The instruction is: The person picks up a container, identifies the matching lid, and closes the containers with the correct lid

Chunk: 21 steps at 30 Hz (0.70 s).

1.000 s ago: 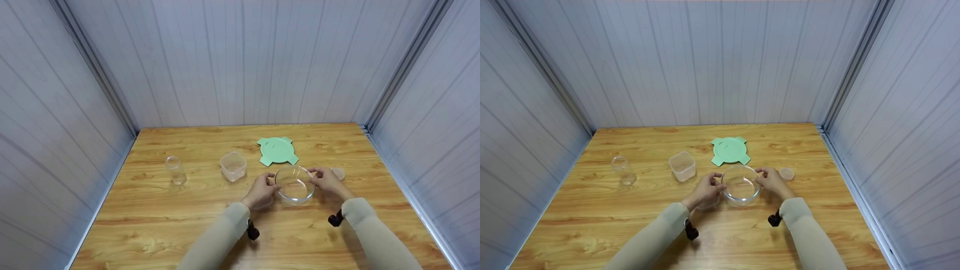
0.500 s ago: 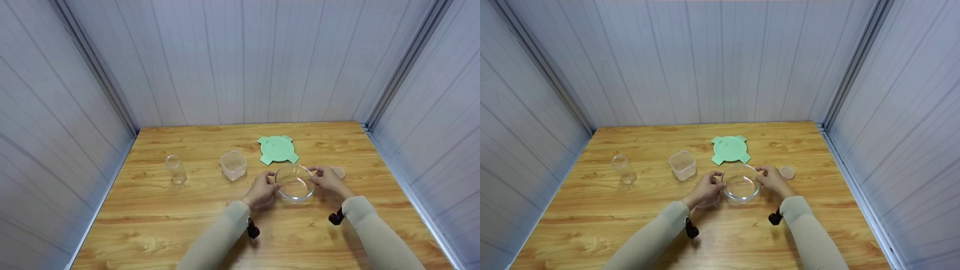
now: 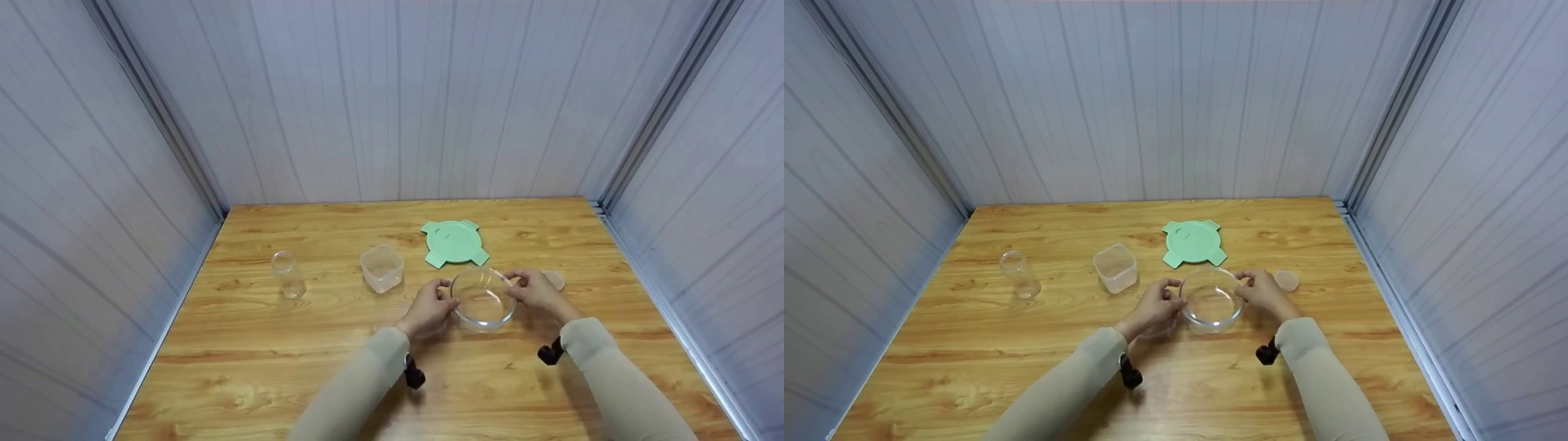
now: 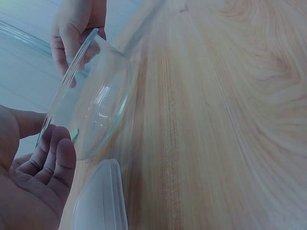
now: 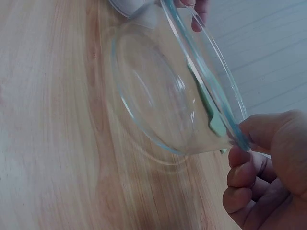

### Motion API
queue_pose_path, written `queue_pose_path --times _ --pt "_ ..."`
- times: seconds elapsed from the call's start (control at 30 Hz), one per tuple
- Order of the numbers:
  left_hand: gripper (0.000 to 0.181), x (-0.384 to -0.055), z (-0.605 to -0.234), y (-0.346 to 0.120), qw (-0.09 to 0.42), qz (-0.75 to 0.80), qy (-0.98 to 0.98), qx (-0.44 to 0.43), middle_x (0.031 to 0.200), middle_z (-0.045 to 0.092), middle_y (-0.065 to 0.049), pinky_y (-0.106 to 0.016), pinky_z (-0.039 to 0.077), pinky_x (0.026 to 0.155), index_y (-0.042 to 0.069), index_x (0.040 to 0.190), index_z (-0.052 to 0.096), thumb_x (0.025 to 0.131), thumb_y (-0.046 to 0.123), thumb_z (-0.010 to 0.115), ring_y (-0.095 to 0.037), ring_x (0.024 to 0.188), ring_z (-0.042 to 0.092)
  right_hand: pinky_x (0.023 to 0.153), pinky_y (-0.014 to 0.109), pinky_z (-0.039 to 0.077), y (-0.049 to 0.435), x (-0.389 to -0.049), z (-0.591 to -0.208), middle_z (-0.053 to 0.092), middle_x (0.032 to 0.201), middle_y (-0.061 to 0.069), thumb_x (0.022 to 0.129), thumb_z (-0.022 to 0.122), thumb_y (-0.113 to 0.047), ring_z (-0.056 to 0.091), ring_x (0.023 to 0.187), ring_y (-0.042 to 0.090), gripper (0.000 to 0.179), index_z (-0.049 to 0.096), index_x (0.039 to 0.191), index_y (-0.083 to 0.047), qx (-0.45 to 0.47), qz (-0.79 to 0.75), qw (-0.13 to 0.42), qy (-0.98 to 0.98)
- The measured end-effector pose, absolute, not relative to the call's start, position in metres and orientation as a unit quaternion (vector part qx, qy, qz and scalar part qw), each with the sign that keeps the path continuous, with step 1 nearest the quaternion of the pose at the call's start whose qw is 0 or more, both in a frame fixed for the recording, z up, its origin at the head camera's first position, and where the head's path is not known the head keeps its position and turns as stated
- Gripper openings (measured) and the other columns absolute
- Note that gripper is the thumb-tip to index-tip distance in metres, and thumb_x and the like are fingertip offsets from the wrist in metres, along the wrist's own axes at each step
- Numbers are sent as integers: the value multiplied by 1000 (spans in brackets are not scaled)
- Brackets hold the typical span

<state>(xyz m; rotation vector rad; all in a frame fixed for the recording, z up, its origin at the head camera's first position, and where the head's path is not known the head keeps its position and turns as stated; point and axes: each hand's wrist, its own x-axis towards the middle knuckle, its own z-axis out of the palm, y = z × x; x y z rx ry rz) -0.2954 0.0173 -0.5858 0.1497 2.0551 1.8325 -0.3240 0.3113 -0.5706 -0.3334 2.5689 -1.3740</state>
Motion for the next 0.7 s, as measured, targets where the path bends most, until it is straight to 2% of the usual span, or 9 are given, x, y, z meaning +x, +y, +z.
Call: queue_pose_path --times 0.13,0.27,0.47,0.7 --pt "46 -295 -585 18 186 659 726 64 88 59 -2 -24 45 56 -1 149 51 106 5 66 -15 68 56 53 17 44 312 -322 -568 55 66 -5 99 65 2 50 55 2 38 61 134 15 -109 -473 118 866" --pt "46 -293 -583 18 188 661 724 66 86 59 -1 -22 43 53 0 148 52 105 6 67 -14 66 55 52 17 45 312 -321 -568 56 64 -6 97 68 2 52 55 2 35 60 128 14 -97 -472 125 867" --pt "45 -291 -579 15 193 655 727 76 85 59 -1 -22 42 52 0 147 53 105 6 68 -12 64 53 48 17 40 310 -319 -567 55 59 -7 92 70 -1 48 49 1 29 60 117 8 -82 -461 135 873" --pt "44 -287 -585 12 182 617 759 98 82 64 0 -25 53 61 0 145 56 105 9 69 -12 68 60 46 19 38 311 -314 -568 57 58 -6 90 67 -2 48 48 4 23 59 110 4 -81 -451 157 875"
